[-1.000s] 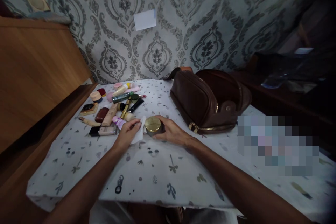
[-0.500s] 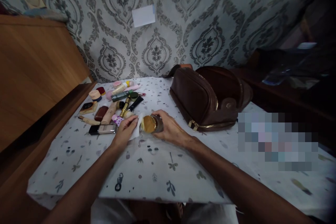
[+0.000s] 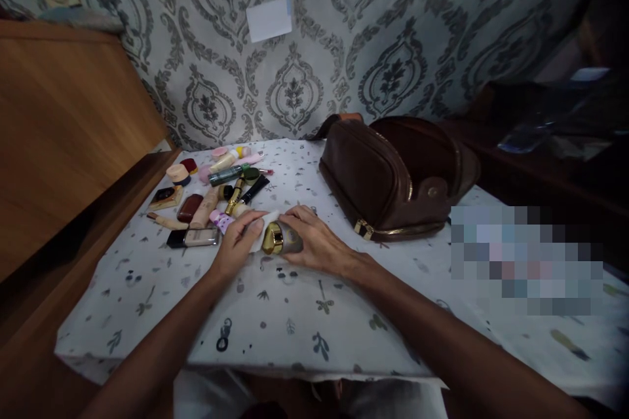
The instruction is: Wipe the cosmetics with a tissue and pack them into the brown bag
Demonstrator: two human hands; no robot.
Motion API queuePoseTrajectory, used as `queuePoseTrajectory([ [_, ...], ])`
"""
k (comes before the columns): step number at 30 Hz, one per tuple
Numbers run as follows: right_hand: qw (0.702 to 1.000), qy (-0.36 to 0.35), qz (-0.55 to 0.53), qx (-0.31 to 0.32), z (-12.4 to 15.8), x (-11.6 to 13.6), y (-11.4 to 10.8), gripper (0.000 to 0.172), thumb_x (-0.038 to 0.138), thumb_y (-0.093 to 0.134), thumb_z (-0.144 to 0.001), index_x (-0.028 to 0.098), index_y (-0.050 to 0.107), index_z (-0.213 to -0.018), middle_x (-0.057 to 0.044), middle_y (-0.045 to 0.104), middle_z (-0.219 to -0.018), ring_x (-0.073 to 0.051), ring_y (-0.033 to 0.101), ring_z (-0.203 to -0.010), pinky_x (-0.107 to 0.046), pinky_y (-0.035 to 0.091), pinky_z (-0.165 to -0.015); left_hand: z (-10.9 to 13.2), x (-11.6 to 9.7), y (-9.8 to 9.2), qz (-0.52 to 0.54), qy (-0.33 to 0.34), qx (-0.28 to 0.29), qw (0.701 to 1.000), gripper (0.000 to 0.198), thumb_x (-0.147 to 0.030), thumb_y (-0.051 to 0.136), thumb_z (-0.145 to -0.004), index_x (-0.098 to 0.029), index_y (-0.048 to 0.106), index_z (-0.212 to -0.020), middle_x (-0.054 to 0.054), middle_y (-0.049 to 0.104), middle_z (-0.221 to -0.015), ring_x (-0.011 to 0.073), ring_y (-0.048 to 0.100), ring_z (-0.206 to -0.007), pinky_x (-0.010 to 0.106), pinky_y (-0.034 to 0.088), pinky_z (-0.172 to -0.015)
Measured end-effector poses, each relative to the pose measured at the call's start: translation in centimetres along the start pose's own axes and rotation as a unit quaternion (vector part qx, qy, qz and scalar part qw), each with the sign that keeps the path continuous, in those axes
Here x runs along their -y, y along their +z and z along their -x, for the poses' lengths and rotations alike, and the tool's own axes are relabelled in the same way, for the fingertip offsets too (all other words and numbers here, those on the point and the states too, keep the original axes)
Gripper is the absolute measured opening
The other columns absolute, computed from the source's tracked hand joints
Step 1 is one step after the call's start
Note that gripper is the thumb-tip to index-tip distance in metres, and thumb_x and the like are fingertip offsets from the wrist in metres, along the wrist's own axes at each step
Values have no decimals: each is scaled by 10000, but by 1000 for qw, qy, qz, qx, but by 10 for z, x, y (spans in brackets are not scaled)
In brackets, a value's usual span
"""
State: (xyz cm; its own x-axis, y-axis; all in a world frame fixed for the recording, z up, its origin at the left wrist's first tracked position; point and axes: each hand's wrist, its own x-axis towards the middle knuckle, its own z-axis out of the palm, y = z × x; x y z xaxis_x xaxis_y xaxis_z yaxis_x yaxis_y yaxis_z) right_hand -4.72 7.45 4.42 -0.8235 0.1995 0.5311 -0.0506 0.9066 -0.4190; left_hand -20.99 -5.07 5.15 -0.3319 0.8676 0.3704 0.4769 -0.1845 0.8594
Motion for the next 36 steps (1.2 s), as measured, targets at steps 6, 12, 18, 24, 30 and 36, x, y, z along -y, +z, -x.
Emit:
queuePoseTrajectory([
  [6,1000,-14,-1,-12,-1,-2,3,330,228,706,-734,166,594,-1039,-99,552,-1003,-268,515,-960,-442,509,-843,3,-8,2,-75,103,14,992,276,-319,498,-963,-203,680,-1135,77,650,-1079,227,563,-1083,378,431,-971],
  [12,999,-1,-28,-20,-1,-4,4,350,244,723,-741,176,600,-1062,-79,552,-976,-254,535,-950,-420,501,-851,8,-14,3,-146,160,46,975,248,-261,513,-951,-219,686,-1124,90,554,-1171,239,508,-1178,407,419,-1017],
  [18,993,70,-96,9,-1,-6,-1,518,258,804,-690,180,589,-1155,-60,554,-1008,-241,562,-983,-393,493,-854,8,-19,2,-182,200,62,961,230,-211,517,-941,-229,696,-1084,93,533,-1236,242,514,-1192,421,437,-1015],
  [24,986,96,-140,3,-2,-14,-1,545,315,816,-683,193,614,-1174,-66,596,-1055,-233,581,-980,-375,476,-864,9,-25,2,-205,235,82,947,197,-143,526,-919,-202,689,-1013,110,524,-1298,246,503,-1217,426,439,-1022],
  [30,952,173,-253,-8,-2,-29,1,593,352,852,-606,176,633,-1129,-48,630,-1025,-226,584,-954,-348,468,-847,14,-15,2,-237,226,91,940,177,-119,511,-913,-190,662,-971,132,492,-1346,247,484,-1257,419,420,-1047],
  [36,904,213,-370,22,-1,-31,3,614,292,855,-566,156,580,-1098,-22,621,-963,-190,582,-896,-323,475,-827,14,-11,2,-232,202,78,948,178,-90,479,-892,-195,611,-948,126,520,-1326,237,526,-1211,406,444,-1020],
])
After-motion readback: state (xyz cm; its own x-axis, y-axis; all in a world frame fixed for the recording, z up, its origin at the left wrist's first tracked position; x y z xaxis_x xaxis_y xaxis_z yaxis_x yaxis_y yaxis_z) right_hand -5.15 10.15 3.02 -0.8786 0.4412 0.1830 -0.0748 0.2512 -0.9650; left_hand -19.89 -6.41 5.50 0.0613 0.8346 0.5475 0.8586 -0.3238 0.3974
